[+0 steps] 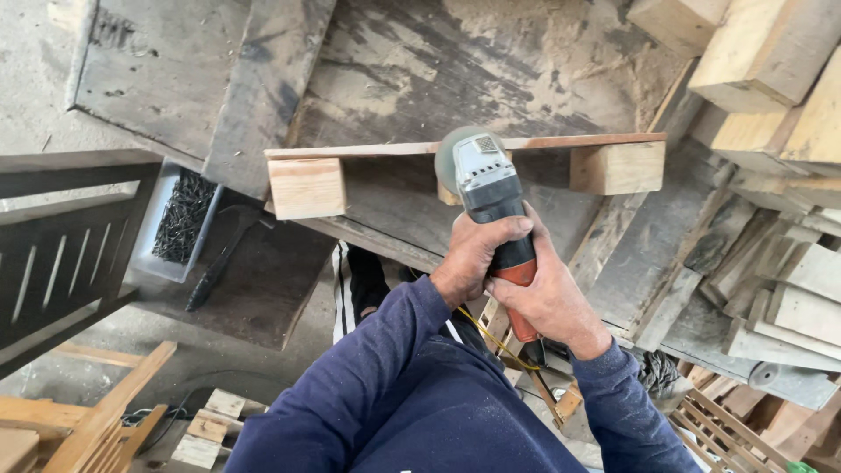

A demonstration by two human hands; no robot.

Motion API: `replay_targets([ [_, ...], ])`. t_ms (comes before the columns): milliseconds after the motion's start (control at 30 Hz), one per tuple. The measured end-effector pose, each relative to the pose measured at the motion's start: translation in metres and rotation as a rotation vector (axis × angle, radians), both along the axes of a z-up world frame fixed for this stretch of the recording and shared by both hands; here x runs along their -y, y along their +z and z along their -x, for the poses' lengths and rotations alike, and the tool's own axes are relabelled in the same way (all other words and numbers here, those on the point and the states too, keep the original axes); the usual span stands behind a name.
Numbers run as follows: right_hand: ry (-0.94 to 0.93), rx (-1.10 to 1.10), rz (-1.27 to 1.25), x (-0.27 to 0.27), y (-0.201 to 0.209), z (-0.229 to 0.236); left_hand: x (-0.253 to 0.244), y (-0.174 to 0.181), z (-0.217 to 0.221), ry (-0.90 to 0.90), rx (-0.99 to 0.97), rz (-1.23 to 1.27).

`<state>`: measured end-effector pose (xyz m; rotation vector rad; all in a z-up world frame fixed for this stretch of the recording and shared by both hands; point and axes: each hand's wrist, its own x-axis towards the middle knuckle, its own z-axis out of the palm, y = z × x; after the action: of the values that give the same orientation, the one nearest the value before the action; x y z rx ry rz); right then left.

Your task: The person uses an angle grinder with a sanding disc to smooth the surfaces of small wooden blocks arranged on a workbench. They reposition the blocks and continue sanding different sides throughout the clip.

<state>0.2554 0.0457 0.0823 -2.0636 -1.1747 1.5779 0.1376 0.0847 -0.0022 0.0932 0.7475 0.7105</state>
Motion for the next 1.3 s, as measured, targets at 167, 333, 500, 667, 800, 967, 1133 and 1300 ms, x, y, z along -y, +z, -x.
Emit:
replay_targets([
  [167, -0.065, -0.010, -0.031, 0.007, 0.000, -0.040, 0.001, -0.003, -0.049, -0.078, -0.012, 0.021],
  [333, -0.094, 0.004, -0.024, 0.019, -0.004, -0.076, 0.009, -0.008, -0.086, -0.127, -0.042, -0.010],
  [500, -0.105, -0.020, -0.061, 0.031, -0.009, -0.110, 0.018, -0.013, -0.119, -0.139, -0.046, -0.050],
  [667, -0.082, -0.014, -0.103, 0.045, -0.012, -0.142, 0.031, -0.016, -0.150, -0.102, -0.056, -0.067],
  [800, -0.120, -0.009, -0.085, 0.049, -0.011, -0.161, 0.034, -0.017, -0.173, -0.093, -0.008, -0.089],
  [967, -0.208, -0.043, -0.125, 0.053, -0.004, -0.164, 0.031, -0.011, -0.185, -0.162, -0.057, -0.087],
  [1133, -0.172, 0.034, -0.064, 0.072, -0.003, -0.125, 0.045, 0.006, -0.137, -0.175, -0.169, -0.092],
  [1300, -0.305, -0.247, 0.156, 0.071, -0.001, -0.072, 0.045, 0.024, -0.073, -0.154, -0.186, 0.025],
])
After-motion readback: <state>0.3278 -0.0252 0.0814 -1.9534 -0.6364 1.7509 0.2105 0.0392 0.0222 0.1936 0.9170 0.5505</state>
